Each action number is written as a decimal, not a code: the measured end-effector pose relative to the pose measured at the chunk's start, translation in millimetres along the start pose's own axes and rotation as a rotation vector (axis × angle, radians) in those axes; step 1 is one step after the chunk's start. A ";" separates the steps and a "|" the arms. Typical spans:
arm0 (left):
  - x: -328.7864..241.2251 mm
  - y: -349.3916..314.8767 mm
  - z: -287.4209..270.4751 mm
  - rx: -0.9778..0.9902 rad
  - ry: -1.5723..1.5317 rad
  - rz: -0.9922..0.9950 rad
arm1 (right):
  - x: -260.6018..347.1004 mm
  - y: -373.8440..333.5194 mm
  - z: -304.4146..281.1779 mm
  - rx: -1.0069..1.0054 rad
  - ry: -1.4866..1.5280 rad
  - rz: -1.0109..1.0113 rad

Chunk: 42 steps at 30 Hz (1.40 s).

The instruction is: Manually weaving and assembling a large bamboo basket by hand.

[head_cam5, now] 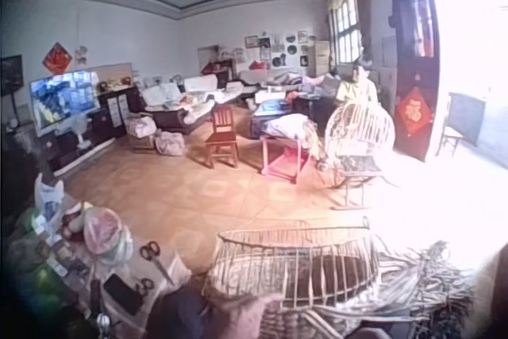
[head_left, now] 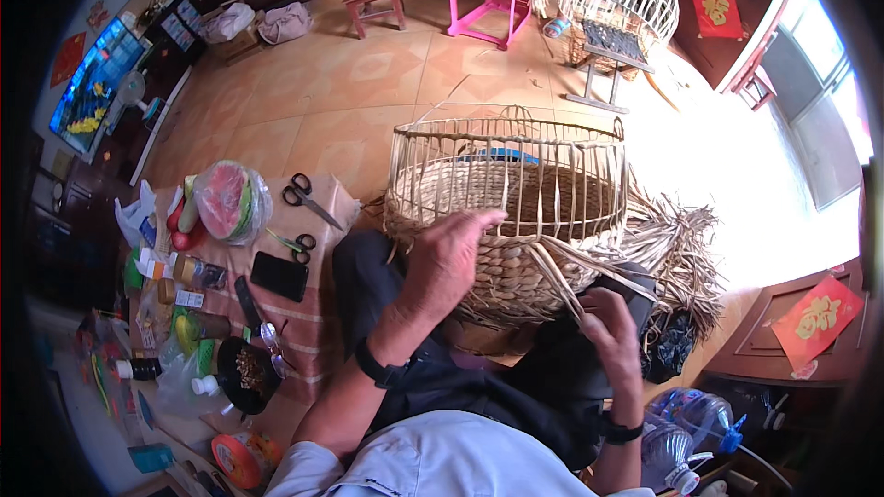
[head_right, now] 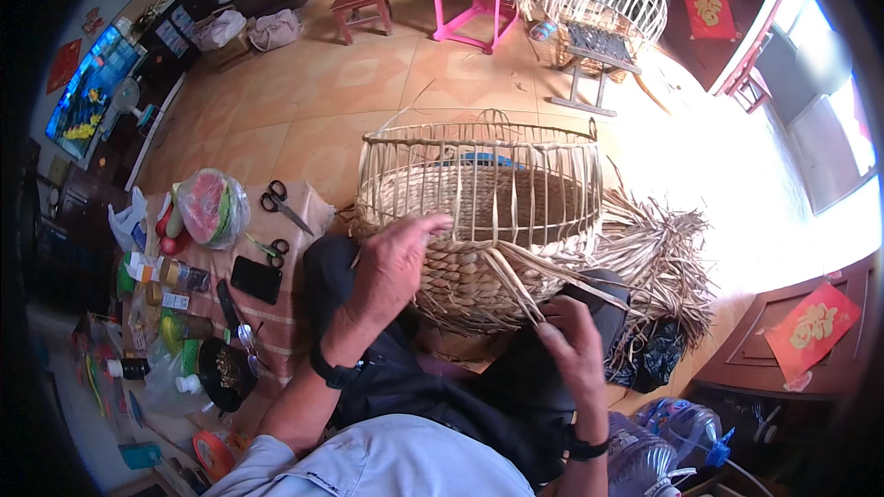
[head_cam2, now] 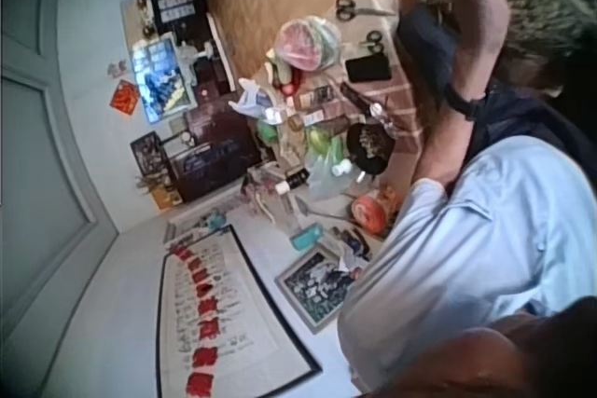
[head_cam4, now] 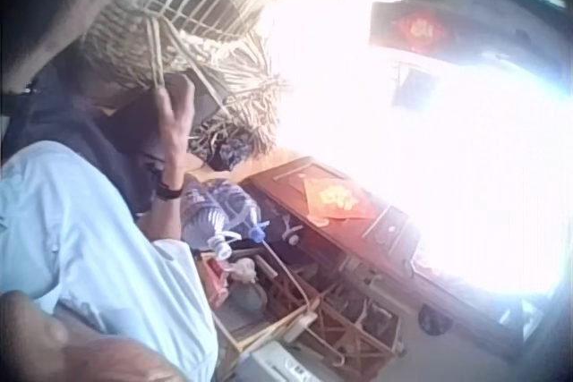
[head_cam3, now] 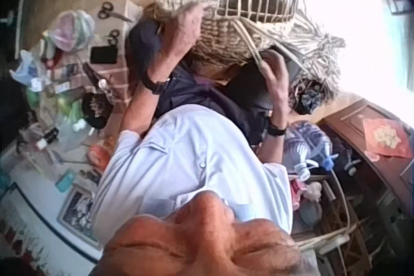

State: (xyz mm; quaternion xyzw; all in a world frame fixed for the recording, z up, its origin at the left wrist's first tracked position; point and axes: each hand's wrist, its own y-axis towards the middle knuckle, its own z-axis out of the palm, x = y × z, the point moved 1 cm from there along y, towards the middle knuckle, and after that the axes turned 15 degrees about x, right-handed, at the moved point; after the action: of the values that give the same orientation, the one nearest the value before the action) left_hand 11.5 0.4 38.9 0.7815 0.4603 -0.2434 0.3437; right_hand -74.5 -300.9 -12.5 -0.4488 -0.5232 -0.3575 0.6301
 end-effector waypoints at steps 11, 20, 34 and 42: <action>-2.9 12.2 50.5 0.162 0.207 0.155 | 47.3 14.7 41.5 0.404 0.225 0.289; -3.0 15.1 63.4 0.015 0.210 0.113 | 94.8 6.4 3.5 0.179 0.717 -0.478; 22.8 20.6 111.6 0.104 0.246 0.001 | 41.6 167.0 -11.6 -0.142 0.220 -0.139; 28.4 22.9 151.3 0.014 0.477 -0.070 | 60.4 196.4 -8.8 -0.093 -1.066 -0.250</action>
State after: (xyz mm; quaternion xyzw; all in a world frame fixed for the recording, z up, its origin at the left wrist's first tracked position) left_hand 35.2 -106.9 -71.3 0.8027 0.5536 -0.0668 0.2113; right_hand 121.1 -240.9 8.6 -0.5294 -0.8030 -0.1754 0.2102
